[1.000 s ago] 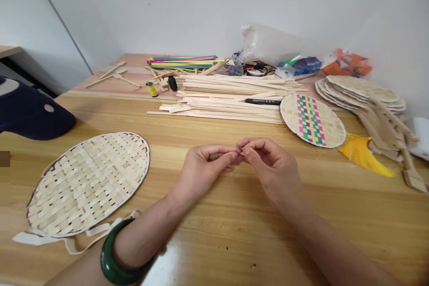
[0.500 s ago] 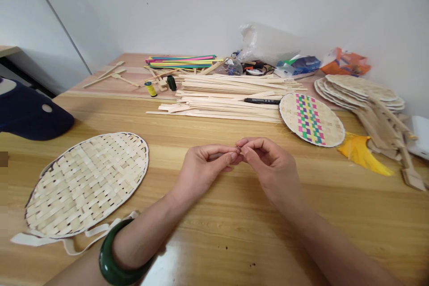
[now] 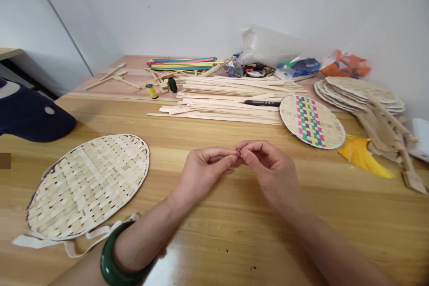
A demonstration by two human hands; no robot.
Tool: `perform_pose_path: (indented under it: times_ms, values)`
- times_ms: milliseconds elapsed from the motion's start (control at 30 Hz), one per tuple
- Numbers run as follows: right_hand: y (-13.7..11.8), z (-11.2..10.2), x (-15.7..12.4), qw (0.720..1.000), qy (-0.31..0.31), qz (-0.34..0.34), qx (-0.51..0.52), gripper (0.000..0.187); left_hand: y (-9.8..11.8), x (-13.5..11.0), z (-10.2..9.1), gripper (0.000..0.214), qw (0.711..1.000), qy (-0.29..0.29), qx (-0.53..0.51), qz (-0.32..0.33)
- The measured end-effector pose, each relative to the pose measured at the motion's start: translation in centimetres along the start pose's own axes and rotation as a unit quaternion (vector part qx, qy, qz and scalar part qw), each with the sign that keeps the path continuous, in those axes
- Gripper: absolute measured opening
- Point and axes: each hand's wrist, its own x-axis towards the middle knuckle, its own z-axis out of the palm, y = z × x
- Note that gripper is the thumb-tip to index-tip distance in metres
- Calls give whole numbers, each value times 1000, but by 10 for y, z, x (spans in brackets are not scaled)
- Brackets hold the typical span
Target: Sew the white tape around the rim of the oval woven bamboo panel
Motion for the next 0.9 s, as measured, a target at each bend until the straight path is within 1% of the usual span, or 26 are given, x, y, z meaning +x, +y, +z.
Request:
perform_pose_path:
  times_ms: [267, 400, 500, 633, 800, 900]
  values:
    - [1, 0, 1, 1000, -1, 2, 8, 13, -3, 2, -2, 19, 1000, -25, -5, -12]
    - [4, -1, 2, 1000, 1, 4, 23, 17, -3, 2, -2, 24, 1000, -19, -5, -12]
    - [7, -2, 3, 999, -2, 22, 42, 19, -3, 3, -2, 27, 1000, -12, -19, -13]
    - [11, -4, 4, 997, -14, 43, 60, 21, -2, 3, -2, 23, 999, 0, -37, -12]
    - [10, -6, 5, 995, -30, 72, 56, 26, 1, 3, -2, 17, 999, 29, -8, 14]
    - [10, -6, 5, 994, -29, 87, 52, 28, 3, 2, -3, 8, 997, 22, 38, 69]
